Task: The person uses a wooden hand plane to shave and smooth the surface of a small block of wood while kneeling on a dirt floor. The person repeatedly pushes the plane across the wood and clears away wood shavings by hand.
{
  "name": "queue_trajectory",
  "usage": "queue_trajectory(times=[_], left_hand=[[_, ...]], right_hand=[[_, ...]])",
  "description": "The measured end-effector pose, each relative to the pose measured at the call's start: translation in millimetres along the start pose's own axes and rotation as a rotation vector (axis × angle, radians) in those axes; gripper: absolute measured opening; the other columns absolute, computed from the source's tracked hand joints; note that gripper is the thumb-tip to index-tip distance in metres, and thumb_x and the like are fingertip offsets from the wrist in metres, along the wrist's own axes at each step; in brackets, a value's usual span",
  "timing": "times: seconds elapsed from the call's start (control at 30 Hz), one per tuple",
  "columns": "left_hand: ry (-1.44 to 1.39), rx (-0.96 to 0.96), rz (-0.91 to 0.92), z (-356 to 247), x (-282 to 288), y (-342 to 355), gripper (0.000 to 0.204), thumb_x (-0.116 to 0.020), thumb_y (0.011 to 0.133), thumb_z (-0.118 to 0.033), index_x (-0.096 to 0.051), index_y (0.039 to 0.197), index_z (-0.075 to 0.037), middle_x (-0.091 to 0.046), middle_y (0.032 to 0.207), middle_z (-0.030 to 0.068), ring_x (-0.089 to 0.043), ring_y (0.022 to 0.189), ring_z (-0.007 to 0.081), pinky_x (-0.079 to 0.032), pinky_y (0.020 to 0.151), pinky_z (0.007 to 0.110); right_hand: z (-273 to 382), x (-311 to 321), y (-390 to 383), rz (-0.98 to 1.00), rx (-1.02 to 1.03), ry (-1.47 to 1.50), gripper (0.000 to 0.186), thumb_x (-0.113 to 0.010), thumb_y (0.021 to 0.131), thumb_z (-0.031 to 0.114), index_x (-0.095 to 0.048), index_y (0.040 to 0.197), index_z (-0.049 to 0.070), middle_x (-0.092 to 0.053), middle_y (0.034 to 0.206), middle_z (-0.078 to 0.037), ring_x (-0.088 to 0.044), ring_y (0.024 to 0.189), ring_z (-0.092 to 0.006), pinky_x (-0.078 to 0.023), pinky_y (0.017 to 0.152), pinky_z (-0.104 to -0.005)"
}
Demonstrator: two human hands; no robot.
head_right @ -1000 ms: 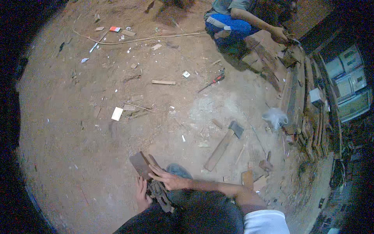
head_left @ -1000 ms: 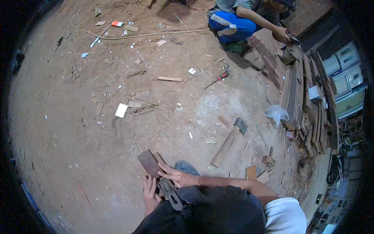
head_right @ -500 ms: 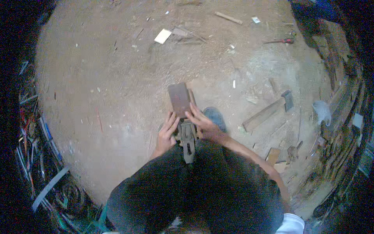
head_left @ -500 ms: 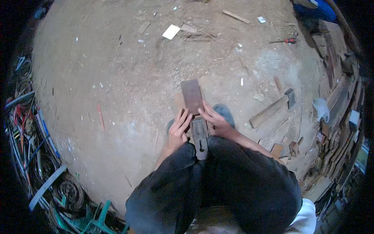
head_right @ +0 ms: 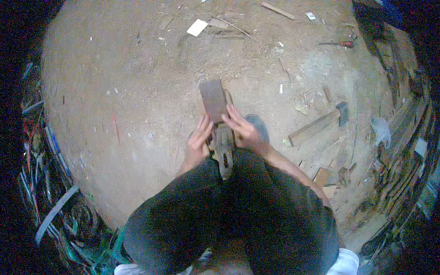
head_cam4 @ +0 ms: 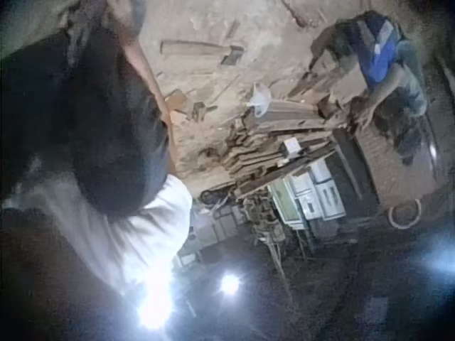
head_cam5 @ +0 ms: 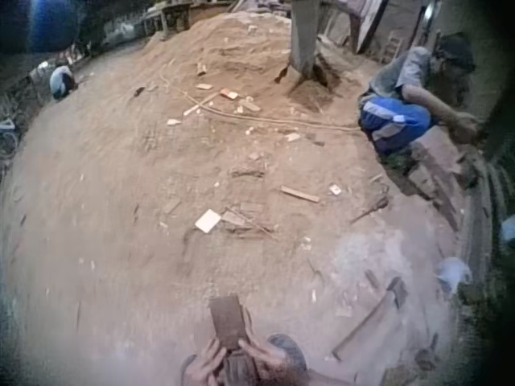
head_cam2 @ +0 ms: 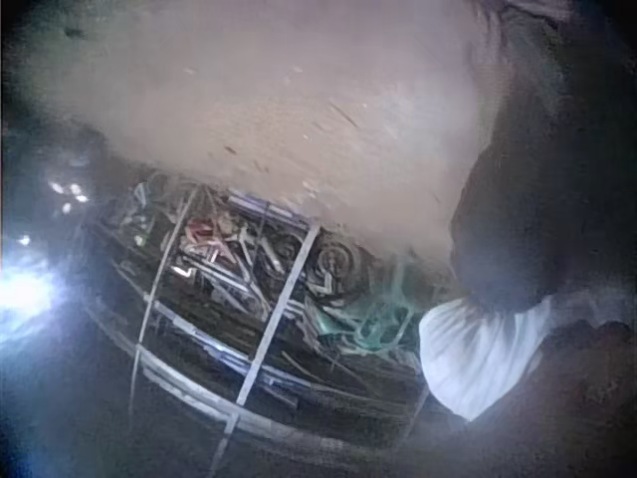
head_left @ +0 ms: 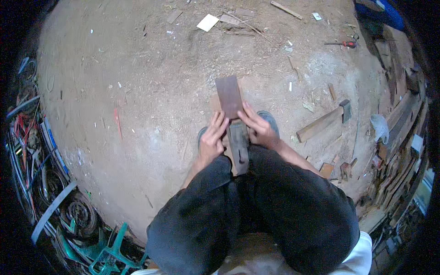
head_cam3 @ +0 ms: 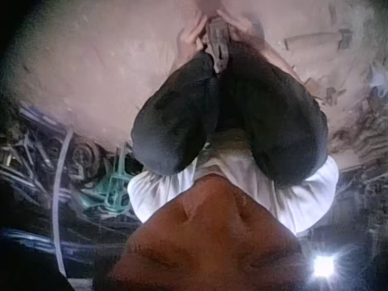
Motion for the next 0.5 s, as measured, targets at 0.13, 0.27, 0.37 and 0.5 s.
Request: queue_trajectory(times=[0.13, 0.27, 0.37, 0.5], left_hand=[[0.033, -0.011, 0.061, 5, 2, 9, 0.074, -0.046, 0.071, 0.019, -0.063, 0.139, -0.004, -0.055, 0.151, 0.0173, -0.048, 0.144, 0.0377, -0.044, 0.117, 0.047], [-0.030, 0.045, 0.034, 1, -2, 3, 0.072, -0.045, 0.073, 0.020, -0.062, 0.140, -0.002, -0.052, 0.153, 0.0194, -0.047, 0.144, 0.0377, -0.041, 0.119, 0.046], [-0.030, 0.063, 0.047, 1, -3, -19, 0.073, -0.045, 0.073, 0.022, -0.059, 0.141, 0.001, -0.050, 0.154, 0.0219, -0.045, 0.146, 0.0375, -0.039, 0.120, 0.047], [-0.041, 0.039, 0.080, -8, -12, -27, 0.076, -0.044, 0.070, 0.020, -0.059, 0.142, 0.001, -0.051, 0.153, 0.0216, -0.044, 0.146, 0.0377, -0.039, 0.120, 0.048]], right_hand=[[-8, 0, 10, -0.044, -0.016, 0.007, 0.077, -0.049, 0.076, -0.019, -0.052, 0.150, 0.005, -0.037, 0.161, -0.027, -0.039, 0.148, -0.0407, -0.035, 0.122, -0.0485], [-4, 4, 8, -0.015, -0.039, 0.020, 0.078, -0.048, 0.075, -0.019, -0.051, 0.150, 0.005, -0.037, 0.161, -0.026, -0.041, 0.147, -0.0403, -0.036, 0.122, -0.0488], [14, 6, 5, 0.044, -0.010, 0.036, 0.080, -0.050, 0.073, -0.018, -0.051, 0.150, 0.005, -0.037, 0.162, -0.025, -0.043, 0.147, -0.0399, -0.036, 0.122, -0.0482], [1, -2, -20, 0.043, -0.049, 0.024, 0.080, -0.052, 0.071, -0.017, -0.053, 0.148, 0.004, -0.040, 0.160, -0.026, -0.044, 0.146, -0.0395, -0.036, 0.122, -0.0476]])
Point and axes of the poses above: each hand's wrist, its own y-axis towards the middle knuckle, its own x-axis out of the back of the hand, z = x × y, the point moved 9 cm from there along y, towards the middle knuckle
